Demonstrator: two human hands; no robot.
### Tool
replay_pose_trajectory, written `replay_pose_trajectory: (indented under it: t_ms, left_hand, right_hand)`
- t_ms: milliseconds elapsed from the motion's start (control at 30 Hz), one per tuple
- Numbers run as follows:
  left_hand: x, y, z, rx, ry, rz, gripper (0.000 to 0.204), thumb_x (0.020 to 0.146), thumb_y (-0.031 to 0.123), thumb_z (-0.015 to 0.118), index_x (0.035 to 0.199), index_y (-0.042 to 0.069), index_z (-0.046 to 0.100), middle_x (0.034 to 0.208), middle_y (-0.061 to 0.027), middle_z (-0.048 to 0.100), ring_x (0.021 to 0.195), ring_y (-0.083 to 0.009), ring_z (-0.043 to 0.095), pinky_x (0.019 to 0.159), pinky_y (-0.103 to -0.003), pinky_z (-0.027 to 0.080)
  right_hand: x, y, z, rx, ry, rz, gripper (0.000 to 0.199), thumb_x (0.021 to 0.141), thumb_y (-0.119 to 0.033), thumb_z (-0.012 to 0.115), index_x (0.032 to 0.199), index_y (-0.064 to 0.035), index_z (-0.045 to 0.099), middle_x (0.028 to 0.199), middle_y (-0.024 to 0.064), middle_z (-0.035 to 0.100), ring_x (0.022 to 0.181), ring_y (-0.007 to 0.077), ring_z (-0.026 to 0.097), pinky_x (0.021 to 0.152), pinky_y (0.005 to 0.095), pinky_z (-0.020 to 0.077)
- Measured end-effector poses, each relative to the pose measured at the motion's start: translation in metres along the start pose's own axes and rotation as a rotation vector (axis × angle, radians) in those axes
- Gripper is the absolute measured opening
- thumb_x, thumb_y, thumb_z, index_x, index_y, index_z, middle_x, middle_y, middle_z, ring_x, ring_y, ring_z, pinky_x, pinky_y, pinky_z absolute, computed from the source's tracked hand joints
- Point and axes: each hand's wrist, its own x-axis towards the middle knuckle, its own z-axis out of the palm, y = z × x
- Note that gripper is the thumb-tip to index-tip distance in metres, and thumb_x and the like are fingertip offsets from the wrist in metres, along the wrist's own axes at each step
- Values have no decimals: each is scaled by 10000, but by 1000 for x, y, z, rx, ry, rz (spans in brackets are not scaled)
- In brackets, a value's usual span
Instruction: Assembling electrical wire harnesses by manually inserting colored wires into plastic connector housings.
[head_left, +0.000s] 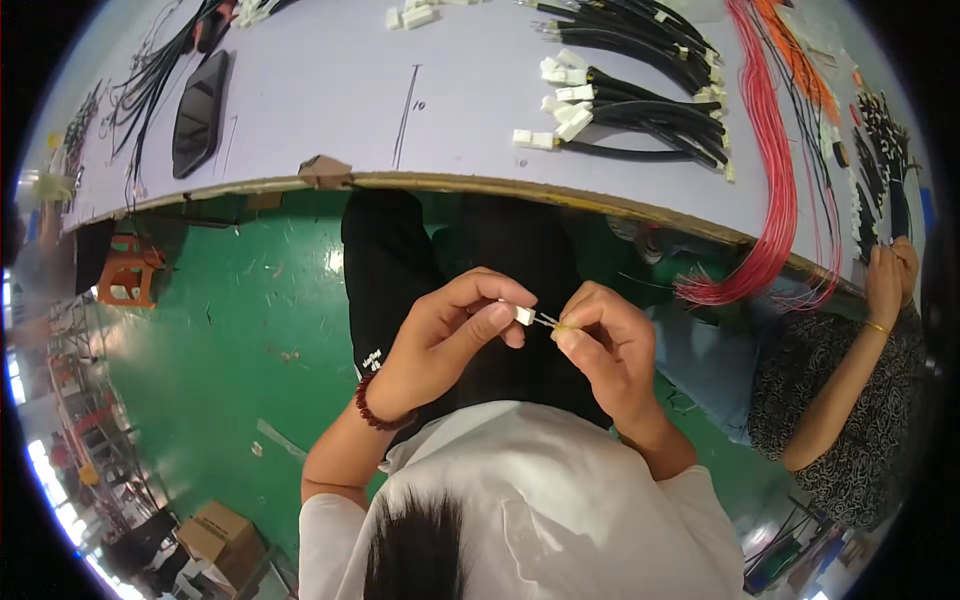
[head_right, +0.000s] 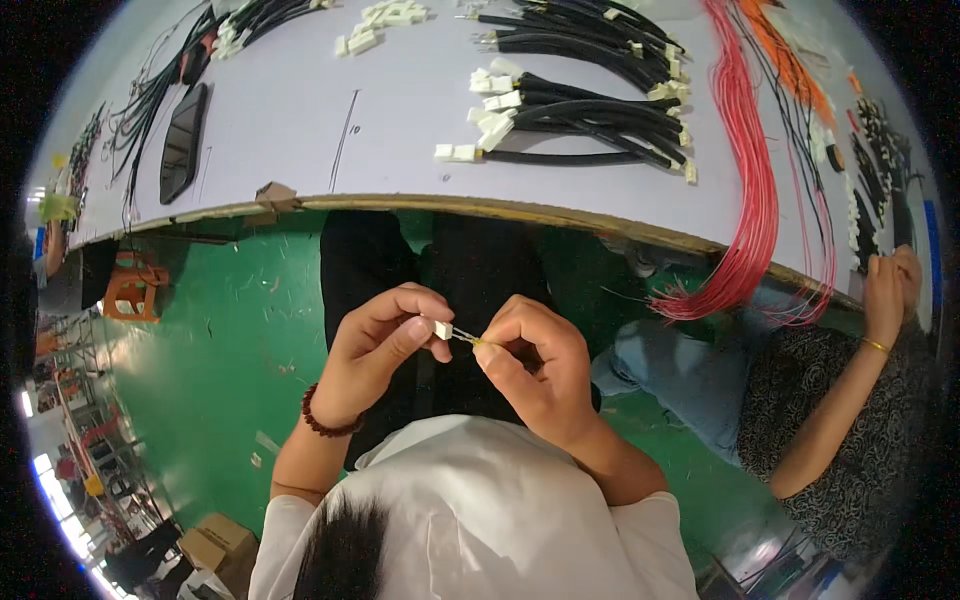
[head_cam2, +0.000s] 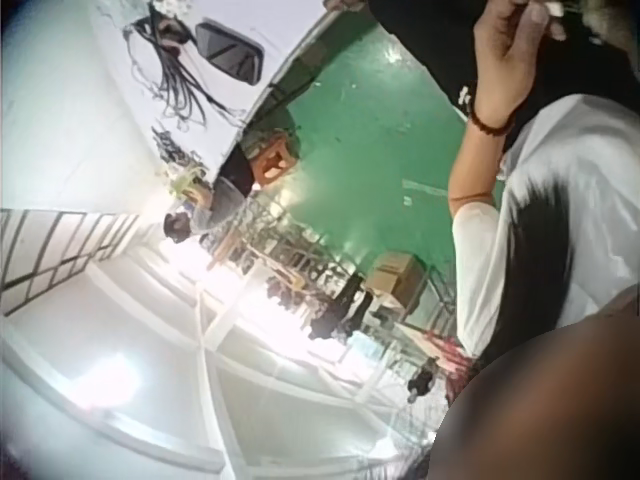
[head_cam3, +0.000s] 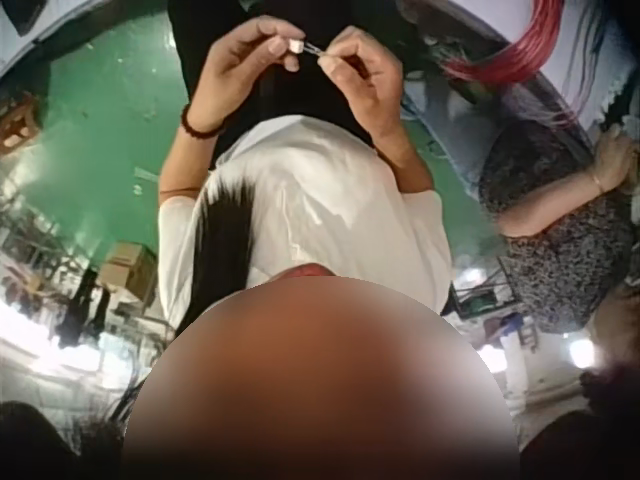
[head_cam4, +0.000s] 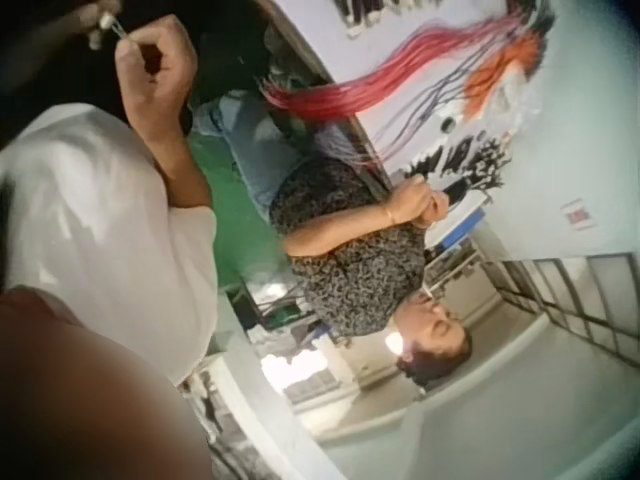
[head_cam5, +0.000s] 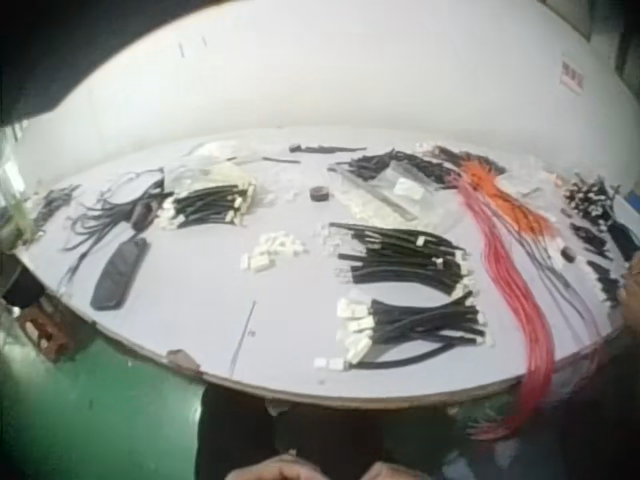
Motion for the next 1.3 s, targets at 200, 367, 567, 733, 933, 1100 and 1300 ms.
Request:
replay_pose_trajectory:
  t_ms: [200, 367, 567, 733, 933, 1100, 1300]
  left_hand:
    - [-16, -13, 0, -17, 43, 36, 203, 976, 81, 517, 1127, -30, 593, 972, -48, 548, 825, -106, 591, 782, -240, 480]
    - [-17, -13, 3, -24, 66, 55, 196, 958, 55, 539, 1123, -32, 598, 973, -54, 555, 820, -107, 595, 769, -233, 483]
    - [-16, -10, 6, 191, 99, 115, 154, 908, 37, 603, 1046, -10, 653, 963, -74, 593, 818, -120, 597, 705, -246, 493]
    - [-14, -2, 4, 553, 84, 293, 160, 801, 14, 701, 961, 8, 695, 861, -85, 631, 766, -161, 605, 662, -262, 483]
    - [-11, -1, 1, 650, 1, 311, 166, 744, -2, 735, 906, 25, 713, 813, -81, 644, 724, -174, 605, 622, -267, 473]
    - [-12, -10, 2, 580, -18, 285, 159, 785, -64, 680, 933, -6, 678, 834, -101, 641, 748, -186, 624, 657, -248, 508]
    - [-14, -17, -2, 423, 32, 129, 110, 871, -48, 608, 970, -39, 656, 901, -110, 635, 780, -156, 631, 704, -239, 520]
  right_hand:
    - [-11, 1, 6, -63, 8, -17, 106, 834, -56, 618, 759, -17, 553, 734, 36, 508, 613, 80, 438, 535, 230, 334]
    - [-15, -1, 6, -101, 13, -48, 126, 839, -56, 626, 751, -17, 544, 705, 33, 505, 590, 88, 444, 515, 237, 335]
    - [-17, 0, 5, -83, -16, 27, 97, 809, -39, 611, 739, -8, 552, 729, 35, 507, 613, 77, 432, 536, 227, 323]
    - [-16, 3, 7, -51, -16, 84, 87, 809, -30, 608, 741, -4, 561, 730, 31, 513, 604, 71, 436, 527, 222, 325]
    - [-16, 0, 7, -209, -70, 12, 82, 803, -29, 612, 744, 1, 564, 720, 36, 523, 583, 72, 447, 500, 222, 327]
    - [-12, 4, 5, -237, -94, -7, 88, 810, -36, 621, 751, 7, 571, 711, 36, 525, 582, 74, 447, 500, 223, 331]
    - [-5, 2, -4, -229, -207, 84, 112, 854, -82, 655, 844, 25, 624, 760, 49, 576, 612, 83, 492, 518, 223, 367]
